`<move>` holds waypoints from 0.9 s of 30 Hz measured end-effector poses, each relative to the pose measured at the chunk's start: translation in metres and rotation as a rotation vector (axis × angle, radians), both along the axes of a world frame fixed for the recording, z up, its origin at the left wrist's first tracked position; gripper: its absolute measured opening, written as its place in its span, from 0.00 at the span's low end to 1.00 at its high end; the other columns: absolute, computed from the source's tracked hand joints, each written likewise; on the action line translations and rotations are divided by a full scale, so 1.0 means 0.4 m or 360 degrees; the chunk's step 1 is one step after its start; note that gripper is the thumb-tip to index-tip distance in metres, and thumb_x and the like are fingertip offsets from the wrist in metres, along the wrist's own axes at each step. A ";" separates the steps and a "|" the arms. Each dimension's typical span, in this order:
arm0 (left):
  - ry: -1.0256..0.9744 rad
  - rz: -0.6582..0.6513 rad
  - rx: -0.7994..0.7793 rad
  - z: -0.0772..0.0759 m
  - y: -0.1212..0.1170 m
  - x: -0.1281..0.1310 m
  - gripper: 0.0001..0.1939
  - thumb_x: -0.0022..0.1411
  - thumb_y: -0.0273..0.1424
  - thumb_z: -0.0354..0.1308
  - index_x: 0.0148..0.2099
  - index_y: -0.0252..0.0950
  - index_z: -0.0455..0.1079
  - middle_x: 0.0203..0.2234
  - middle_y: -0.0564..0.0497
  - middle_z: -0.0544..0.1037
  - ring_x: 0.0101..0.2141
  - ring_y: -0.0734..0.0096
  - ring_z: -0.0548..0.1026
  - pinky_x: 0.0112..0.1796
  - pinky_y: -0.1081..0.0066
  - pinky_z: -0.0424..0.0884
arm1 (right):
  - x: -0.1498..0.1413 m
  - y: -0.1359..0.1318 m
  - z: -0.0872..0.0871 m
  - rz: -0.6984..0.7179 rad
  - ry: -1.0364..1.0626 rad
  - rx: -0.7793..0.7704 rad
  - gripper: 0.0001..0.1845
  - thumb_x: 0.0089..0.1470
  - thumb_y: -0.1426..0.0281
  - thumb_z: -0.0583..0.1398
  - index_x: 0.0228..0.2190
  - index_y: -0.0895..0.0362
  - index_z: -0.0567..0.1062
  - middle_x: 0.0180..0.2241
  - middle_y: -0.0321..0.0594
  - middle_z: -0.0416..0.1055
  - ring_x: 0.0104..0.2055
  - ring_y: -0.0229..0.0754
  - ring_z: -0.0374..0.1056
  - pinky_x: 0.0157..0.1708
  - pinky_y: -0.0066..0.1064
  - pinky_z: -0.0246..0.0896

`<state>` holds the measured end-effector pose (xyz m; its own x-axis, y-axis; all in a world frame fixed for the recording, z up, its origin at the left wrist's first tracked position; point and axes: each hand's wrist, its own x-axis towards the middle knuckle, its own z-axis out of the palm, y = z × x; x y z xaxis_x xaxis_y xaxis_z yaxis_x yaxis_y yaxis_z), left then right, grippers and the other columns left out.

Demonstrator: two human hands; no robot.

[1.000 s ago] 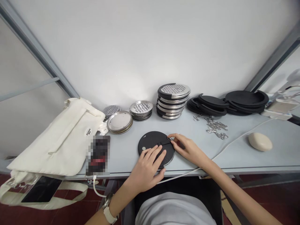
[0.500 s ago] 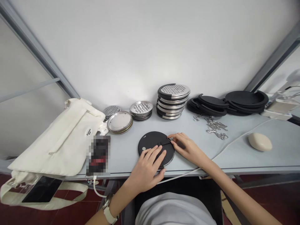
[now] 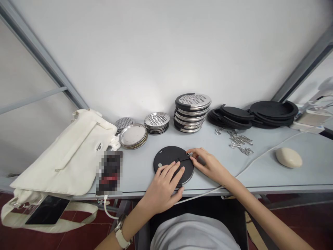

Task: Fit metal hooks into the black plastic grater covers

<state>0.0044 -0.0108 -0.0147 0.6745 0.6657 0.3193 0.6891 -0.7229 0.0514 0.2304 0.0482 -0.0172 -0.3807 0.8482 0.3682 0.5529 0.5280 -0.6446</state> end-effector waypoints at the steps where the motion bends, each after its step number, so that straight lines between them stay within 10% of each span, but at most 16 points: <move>1: -0.0002 0.0000 -0.0002 0.001 0.000 0.000 0.27 0.66 0.34 0.46 0.65 0.33 0.52 0.62 0.43 0.55 0.61 0.57 0.54 0.55 0.56 0.57 | 0.000 0.000 0.000 -0.0005 0.0000 -0.0002 0.13 0.60 0.69 0.52 0.46 0.55 0.68 0.30 0.39 0.69 0.36 0.43 0.66 0.40 0.35 0.63; 27: 0.0013 0.0007 0.0002 0.002 -0.001 0.001 0.27 0.66 0.34 0.47 0.65 0.33 0.52 0.62 0.43 0.56 0.61 0.59 0.54 0.56 0.58 0.56 | -0.003 -0.011 0.008 -0.0023 0.0042 0.0024 0.13 0.62 0.68 0.50 0.44 0.53 0.70 0.38 0.42 0.72 0.42 0.45 0.66 0.43 0.39 0.62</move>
